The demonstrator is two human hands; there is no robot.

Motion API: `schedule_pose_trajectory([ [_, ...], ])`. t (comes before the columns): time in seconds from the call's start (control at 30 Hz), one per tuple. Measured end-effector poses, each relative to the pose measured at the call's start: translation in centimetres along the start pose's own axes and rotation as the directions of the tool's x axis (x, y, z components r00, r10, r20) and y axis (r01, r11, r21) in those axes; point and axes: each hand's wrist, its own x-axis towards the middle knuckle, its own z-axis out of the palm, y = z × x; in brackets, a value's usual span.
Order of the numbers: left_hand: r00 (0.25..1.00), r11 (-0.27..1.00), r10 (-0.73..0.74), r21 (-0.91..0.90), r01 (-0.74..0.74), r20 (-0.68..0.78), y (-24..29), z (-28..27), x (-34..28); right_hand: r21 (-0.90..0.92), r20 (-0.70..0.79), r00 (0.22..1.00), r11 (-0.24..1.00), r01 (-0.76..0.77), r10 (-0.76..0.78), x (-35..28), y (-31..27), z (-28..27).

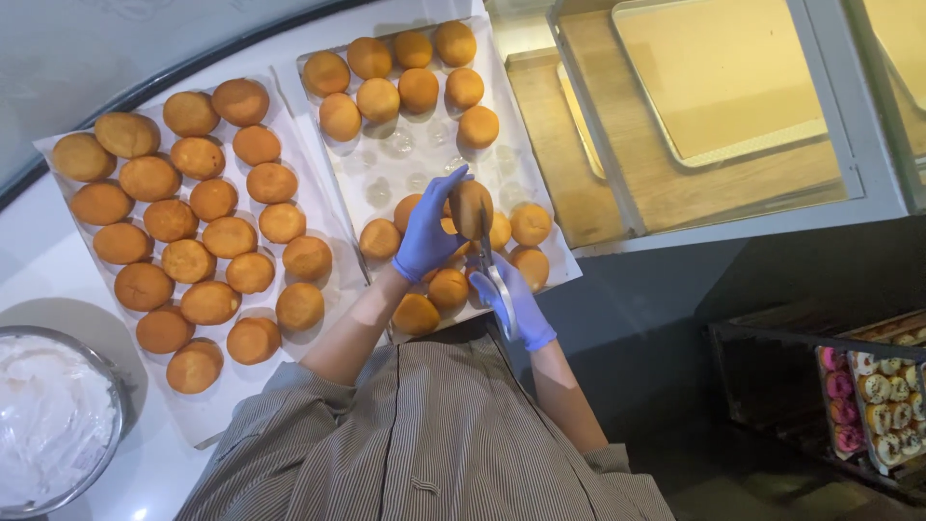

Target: The person prepares donuts for filling by picking them from a rack and cutting a hole in each.

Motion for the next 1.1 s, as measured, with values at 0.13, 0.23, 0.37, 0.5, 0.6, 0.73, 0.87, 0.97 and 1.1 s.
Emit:
schedule_pose_trajectory([
  [0.13,0.997,0.996,0.046,-0.082,-0.041,0.059,-1.5,-0.6,1.4,0.079,-0.054,0.999,0.997,0.000,0.005,1.3,0.7,0.4],
  [0.23,0.984,0.983,0.090,0.142,-0.112,0.153,-5.7,0.1,4.0,0.038,-0.231,0.969,0.996,-0.079,0.085,1.9,2.3,-0.4],
  [0.37,0.948,0.931,0.184,0.263,-0.253,0.261,-12.7,5.1,7.7,0.013,-0.326,0.944,0.999,-0.045,0.047,1.3,4.6,-2.5],
  [0.5,0.703,0.826,-0.135,0.471,-0.310,0.698,-21.8,10.8,11.5,0.109,-0.374,0.921,0.991,-0.074,0.110,0.0,4.5,-3.7],
  [0.6,0.737,0.734,-0.101,0.550,-0.398,0.668,-23.4,10.7,15.4,0.132,-0.387,0.913,0.987,-0.087,0.132,-1.5,6.1,-5.0],
  [0.73,0.817,0.435,0.078,0.718,-0.544,0.571,-27.5,8.8,16.9,0.204,-0.384,0.907,0.974,-0.100,0.173,-2.9,6.5,-5.2],
  [0.87,0.799,0.406,0.009,0.728,-0.552,0.601,-24.5,6.1,16.5,0.321,-0.310,0.918,0.936,-0.143,0.246,-2.6,5.4,-5.2],
  [0.97,0.885,0.698,0.047,0.619,-0.360,0.462,-16.2,2.9,13.8,0.261,-0.210,0.965,0.960,-0.101,0.158,-2.3,4.3,-5.1],
  [1.1,0.989,0.999,0.039,0.025,-0.043,0.145,-6.9,0.6,8.6,0.180,-0.017,0.999,0.983,-0.025,0.028,-1.9,1.8,-4.0],
])
